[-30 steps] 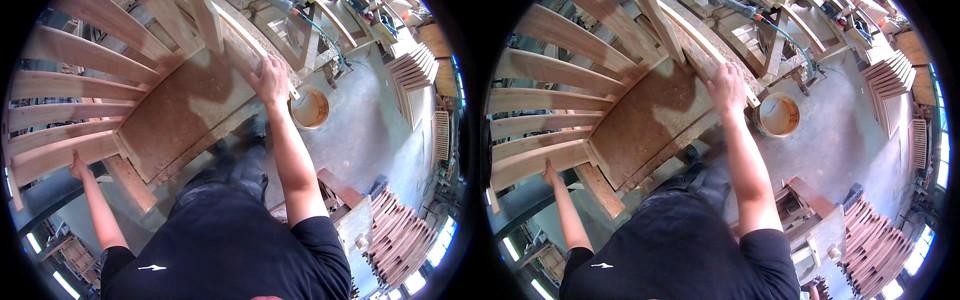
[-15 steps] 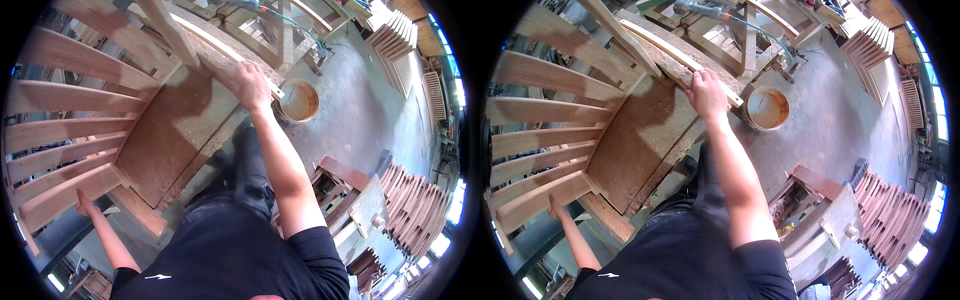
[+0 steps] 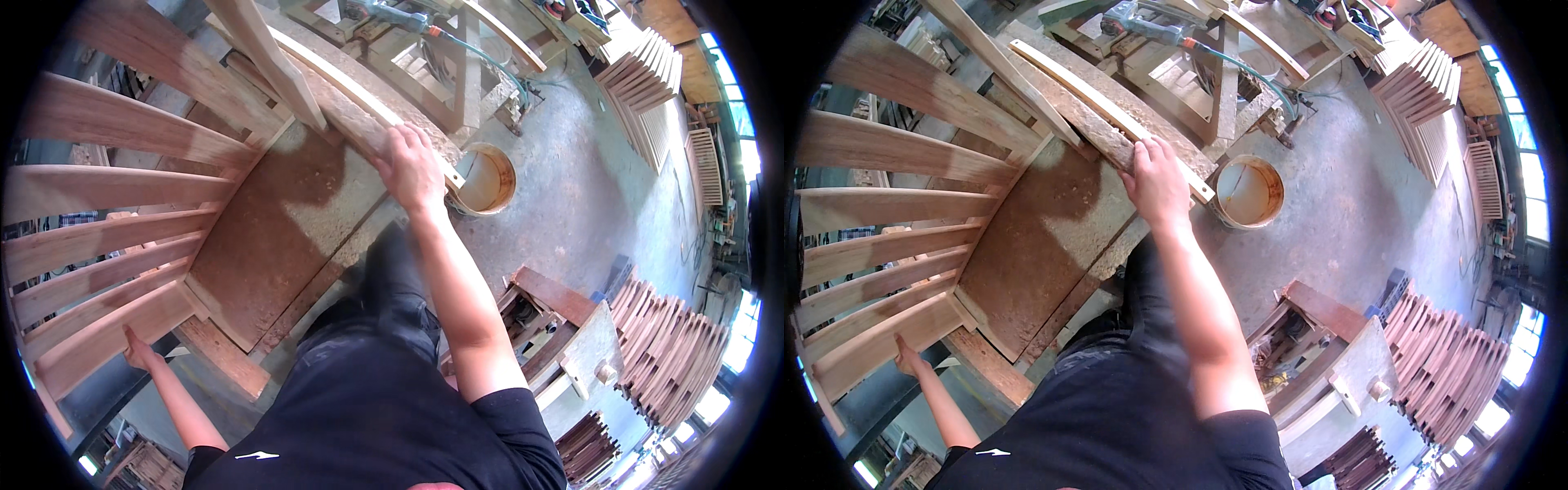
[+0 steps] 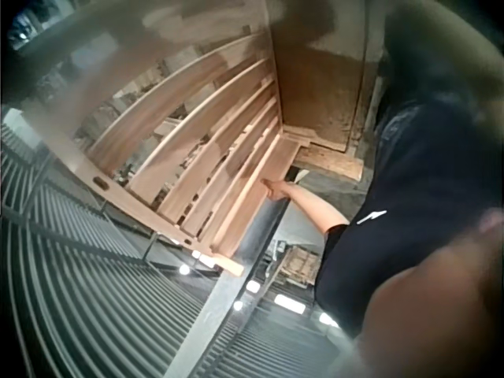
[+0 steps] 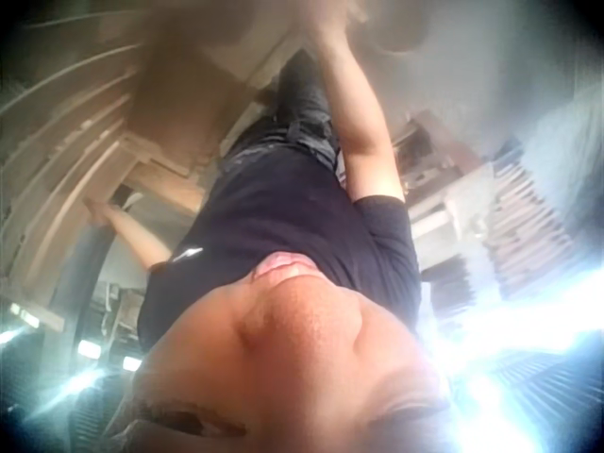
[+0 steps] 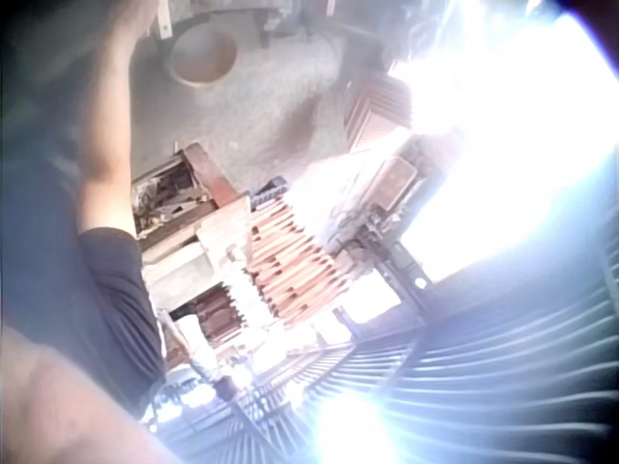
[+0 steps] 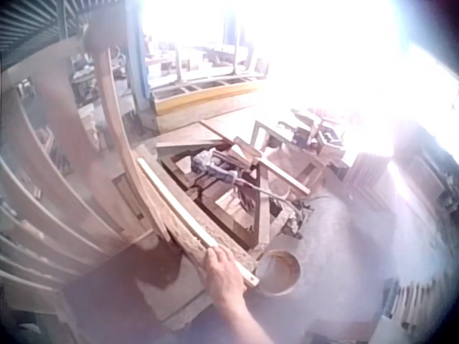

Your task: The person assembles a wooden chair by inserting slats into the frame, tapping them into place with a hammer, and adjusting the components. They also use pliers to remove a small piece from the chair and place it into a bucket.

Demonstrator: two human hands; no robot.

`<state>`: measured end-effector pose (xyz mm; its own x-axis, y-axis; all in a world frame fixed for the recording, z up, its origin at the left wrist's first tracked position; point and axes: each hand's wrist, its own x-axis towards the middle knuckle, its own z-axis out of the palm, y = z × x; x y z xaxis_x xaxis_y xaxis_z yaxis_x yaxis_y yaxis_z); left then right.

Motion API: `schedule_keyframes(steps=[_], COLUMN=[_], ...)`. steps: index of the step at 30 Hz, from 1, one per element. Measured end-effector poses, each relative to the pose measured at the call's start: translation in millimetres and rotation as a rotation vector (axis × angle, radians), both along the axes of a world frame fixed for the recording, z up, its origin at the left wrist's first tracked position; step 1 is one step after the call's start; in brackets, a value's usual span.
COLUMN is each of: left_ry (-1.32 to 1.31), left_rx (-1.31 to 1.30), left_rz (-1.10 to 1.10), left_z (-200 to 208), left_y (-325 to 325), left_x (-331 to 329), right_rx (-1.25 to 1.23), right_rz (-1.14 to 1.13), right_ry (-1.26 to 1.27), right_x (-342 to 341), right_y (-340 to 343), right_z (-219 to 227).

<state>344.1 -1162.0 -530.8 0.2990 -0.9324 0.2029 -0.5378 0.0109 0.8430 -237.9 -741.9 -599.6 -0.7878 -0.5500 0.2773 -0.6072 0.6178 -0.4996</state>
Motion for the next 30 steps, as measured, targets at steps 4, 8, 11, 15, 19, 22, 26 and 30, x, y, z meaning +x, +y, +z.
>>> schedule_keyframes(steps=[4,8,11,15,19,22,26,30], left_ry=[-0.015,0.011,-0.054,-0.015,-0.034,-0.167,-0.049,-0.14], left_rx=[-0.006,-0.055,-0.03,-0.055,0.004,0.047,-0.002,0.062], left_rz=[0.008,-0.011,0.037,0.013,0.059,0.127,0.039,0.203], left_z=[2.6,6.0,9.9,7.3,9.2,13.2,7.7,19.7], left_y=[4.9,12.5,13.3,11.4,12.4,10.3,-2.6,15.4], left_x=[-3.8,-17.1,-18.9,-16.4,-22.0,-17.0,-4.1,-32.0], right_rx=[0.018,0.031,0.047,0.051,0.066,0.071,0.077,0.074], right_rz=[0.014,0.03,0.023,0.023,0.032,0.032,0.026,0.028], right_ry=[0.009,0.024,0.033,0.048,0.069,0.083,0.083,0.067], right_x=[-7.9,-17.0,-16.2,-20.3,-26.3,-29.8,-30.9,-33.0], right_y=[1.0,3.7,4.1,5.8,7.9,7.6,9.8,11.4], right_z=[-0.3,-3.8,-0.1,3.6,-3.5,-8.0,0.0,2.2])
